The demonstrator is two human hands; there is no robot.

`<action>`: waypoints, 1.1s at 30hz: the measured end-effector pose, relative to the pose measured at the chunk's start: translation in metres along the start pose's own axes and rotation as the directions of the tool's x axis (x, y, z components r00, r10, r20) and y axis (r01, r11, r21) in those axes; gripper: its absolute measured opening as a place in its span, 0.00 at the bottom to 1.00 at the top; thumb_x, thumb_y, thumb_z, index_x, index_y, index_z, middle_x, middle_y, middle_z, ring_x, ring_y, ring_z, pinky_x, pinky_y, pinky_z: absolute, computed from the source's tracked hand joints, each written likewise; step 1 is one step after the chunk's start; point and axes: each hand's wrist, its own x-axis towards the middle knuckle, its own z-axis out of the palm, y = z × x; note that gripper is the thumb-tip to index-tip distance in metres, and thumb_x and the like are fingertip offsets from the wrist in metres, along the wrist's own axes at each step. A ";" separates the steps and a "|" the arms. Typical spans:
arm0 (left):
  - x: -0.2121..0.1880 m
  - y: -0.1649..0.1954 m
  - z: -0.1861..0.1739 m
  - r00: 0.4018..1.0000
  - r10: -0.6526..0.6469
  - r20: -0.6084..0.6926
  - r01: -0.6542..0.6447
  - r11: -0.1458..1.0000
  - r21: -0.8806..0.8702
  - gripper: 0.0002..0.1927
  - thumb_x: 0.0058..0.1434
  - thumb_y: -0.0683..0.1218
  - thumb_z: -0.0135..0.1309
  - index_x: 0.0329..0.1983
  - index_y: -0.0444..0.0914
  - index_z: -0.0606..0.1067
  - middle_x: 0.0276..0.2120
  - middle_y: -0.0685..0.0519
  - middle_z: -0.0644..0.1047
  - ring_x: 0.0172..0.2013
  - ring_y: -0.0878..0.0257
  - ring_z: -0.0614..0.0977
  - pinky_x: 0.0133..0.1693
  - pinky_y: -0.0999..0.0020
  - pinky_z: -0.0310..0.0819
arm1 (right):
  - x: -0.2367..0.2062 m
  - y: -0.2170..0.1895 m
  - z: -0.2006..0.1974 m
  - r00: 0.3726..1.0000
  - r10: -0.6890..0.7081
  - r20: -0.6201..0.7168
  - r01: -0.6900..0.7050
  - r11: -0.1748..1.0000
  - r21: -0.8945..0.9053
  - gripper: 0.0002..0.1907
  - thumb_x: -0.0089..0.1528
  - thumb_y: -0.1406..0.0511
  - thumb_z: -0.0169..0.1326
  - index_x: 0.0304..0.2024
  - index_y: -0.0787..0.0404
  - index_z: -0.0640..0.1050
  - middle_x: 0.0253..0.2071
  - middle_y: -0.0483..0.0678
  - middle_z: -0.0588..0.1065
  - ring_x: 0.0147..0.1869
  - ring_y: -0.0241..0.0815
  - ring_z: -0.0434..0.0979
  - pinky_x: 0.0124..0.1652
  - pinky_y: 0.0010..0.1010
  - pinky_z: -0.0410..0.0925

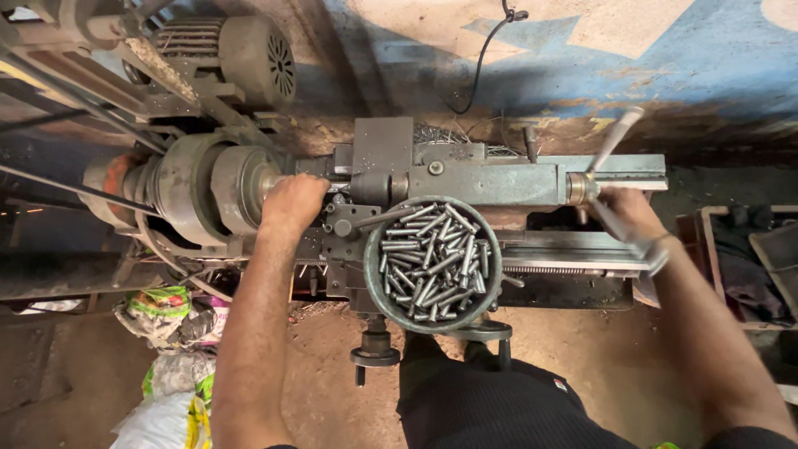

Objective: The person operates a lathe to machine small metal pin parts. They insert a metal blank into the lathe chuck, turn the machine handles to feed and shape the spinning part, then remove the finished piece and drop it into a large bowl filled with similar machined pins, repeating the cycle.

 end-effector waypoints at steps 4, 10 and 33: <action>0.000 -0.003 0.004 0.999 -0.006 -0.039 0.006 1.000 0.003 0.13 0.65 0.43 0.45 0.39 0.40 0.82 0.41 0.42 0.82 0.44 0.44 0.84 0.45 0.48 0.78 | -0.044 0.030 -0.004 0.997 -0.071 0.016 0.051 0.837 0.545 0.30 0.67 0.53 0.46 0.16 0.64 0.73 0.17 0.52 0.67 0.23 0.48 0.64 0.31 0.40 0.59; -0.029 0.000 0.000 0.836 0.164 -0.524 -0.224 0.973 -0.054 0.16 0.63 0.41 0.49 0.51 0.35 0.80 0.49 0.43 0.79 0.53 0.46 0.79 0.59 0.52 0.71 | -0.089 0.002 0.015 0.809 0.135 -0.572 0.342 0.684 0.644 0.32 0.76 0.48 0.46 0.27 0.65 0.71 0.28 0.50 0.71 0.34 0.38 0.71 0.39 0.29 0.65; -0.253 0.173 0.252 0.595 -0.575 0.562 0.523 -0.254 -0.814 0.30 0.56 0.60 0.64 0.49 0.31 0.75 0.28 0.53 0.74 0.25 0.60 0.72 0.28 0.60 0.70 | 0.011 -0.058 -0.026 0.598 -0.264 -0.757 0.372 0.928 -0.029 0.06 0.70 0.73 0.58 0.43 0.74 0.79 0.37 0.51 0.80 0.40 0.34 0.77 0.43 0.25 0.72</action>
